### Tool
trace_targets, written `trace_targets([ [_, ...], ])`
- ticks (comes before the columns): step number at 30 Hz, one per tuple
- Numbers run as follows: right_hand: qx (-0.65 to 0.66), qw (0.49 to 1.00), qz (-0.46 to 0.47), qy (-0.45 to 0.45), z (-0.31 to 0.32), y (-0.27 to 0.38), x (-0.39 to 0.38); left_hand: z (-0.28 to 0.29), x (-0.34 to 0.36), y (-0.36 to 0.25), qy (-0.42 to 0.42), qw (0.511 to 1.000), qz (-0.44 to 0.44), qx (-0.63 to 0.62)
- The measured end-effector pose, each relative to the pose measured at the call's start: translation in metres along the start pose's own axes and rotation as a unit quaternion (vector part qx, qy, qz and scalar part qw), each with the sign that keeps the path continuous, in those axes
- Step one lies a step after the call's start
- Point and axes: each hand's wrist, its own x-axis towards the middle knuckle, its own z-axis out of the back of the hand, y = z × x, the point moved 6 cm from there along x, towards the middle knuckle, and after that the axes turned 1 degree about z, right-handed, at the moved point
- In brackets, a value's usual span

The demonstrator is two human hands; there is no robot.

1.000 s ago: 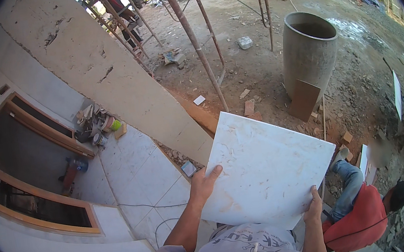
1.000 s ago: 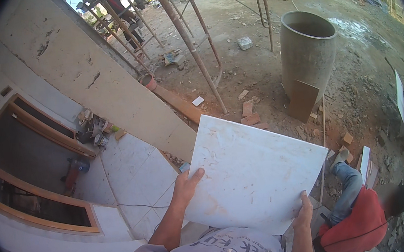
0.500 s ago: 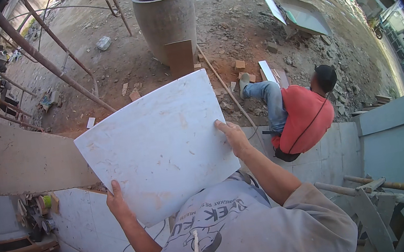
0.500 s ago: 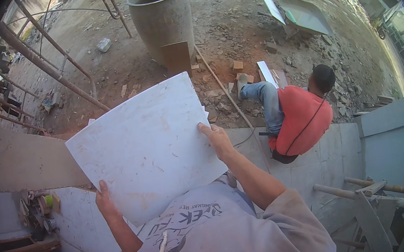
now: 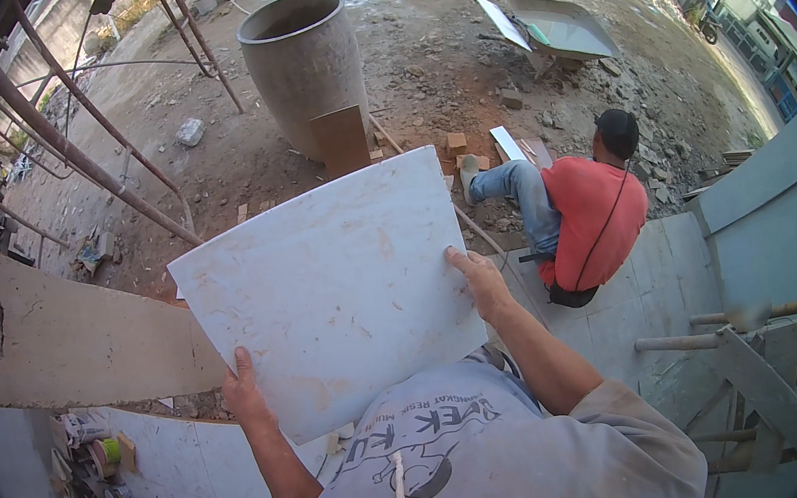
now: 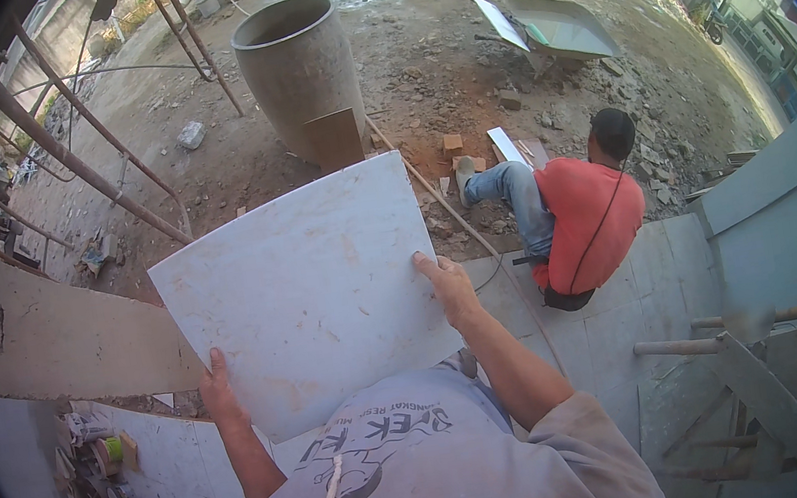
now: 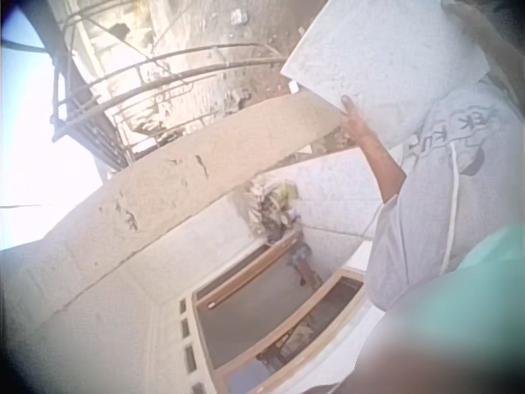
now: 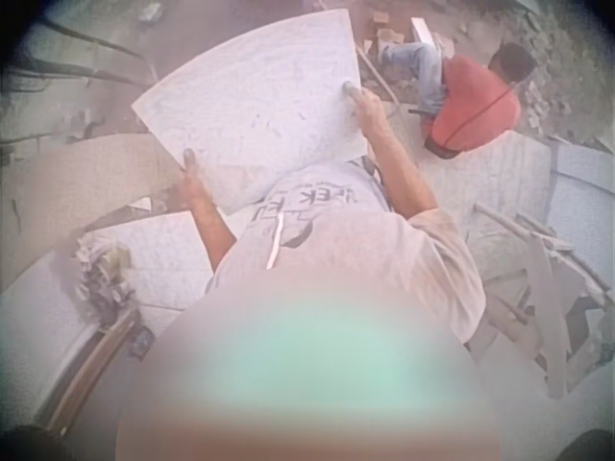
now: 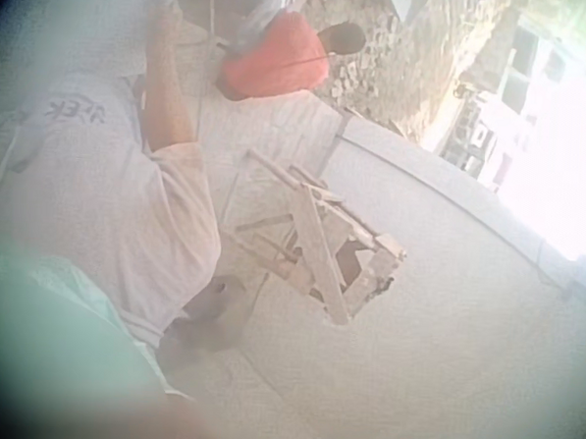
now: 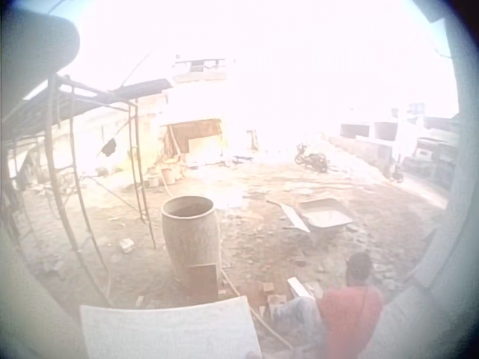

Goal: Measure and cut a ceramic floor tile using an angle grinder.

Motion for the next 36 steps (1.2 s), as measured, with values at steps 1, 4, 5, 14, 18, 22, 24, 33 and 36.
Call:
trace_targets([
  [1,0.005,1.000,-0.002,-0.004,0.000,0.000,-0.002,0.001,0.002,0.001,0.002,1.000,0.000,0.002],
  [4,0.027,1.000,-0.010,-0.002,0.005,-0.011,0.002,-0.005,-0.001,-0.005,0.017,1.000,0.005,-0.002],
  [5,0.029,0.999,-0.010,-0.007,0.006,-0.012,0.001,-0.008,-0.003,-0.006,0.024,1.000,0.012,-0.010],
  [14,0.029,0.999,-0.025,0.013,0.007,-0.020,0.006,-0.009,-0.012,-0.004,0.024,0.999,0.032,0.006],
  [18,0.022,0.999,-0.025,0.020,0.008,-0.021,0.014,-0.005,-0.016,-0.001,0.015,0.999,0.038,0.009],
  [22,0.021,0.998,-0.030,0.047,0.003,-0.024,0.025,0.003,-0.020,0.004,-0.023,1.000,-0.002,0.013],
  [24,0.013,0.997,-0.032,0.062,-0.004,-0.018,0.025,0.009,-0.026,0.006,-0.036,0.999,-0.009,0.011],
  [33,-0.058,0.984,-0.063,0.156,-0.052,-0.010,0.044,0.040,-0.083,0.005,-0.175,0.983,0.054,0.028],
  [36,-0.069,0.974,-0.079,0.202,-0.076,-0.028,0.055,0.051,-0.108,0.005,-0.244,0.966,0.075,0.041],
])
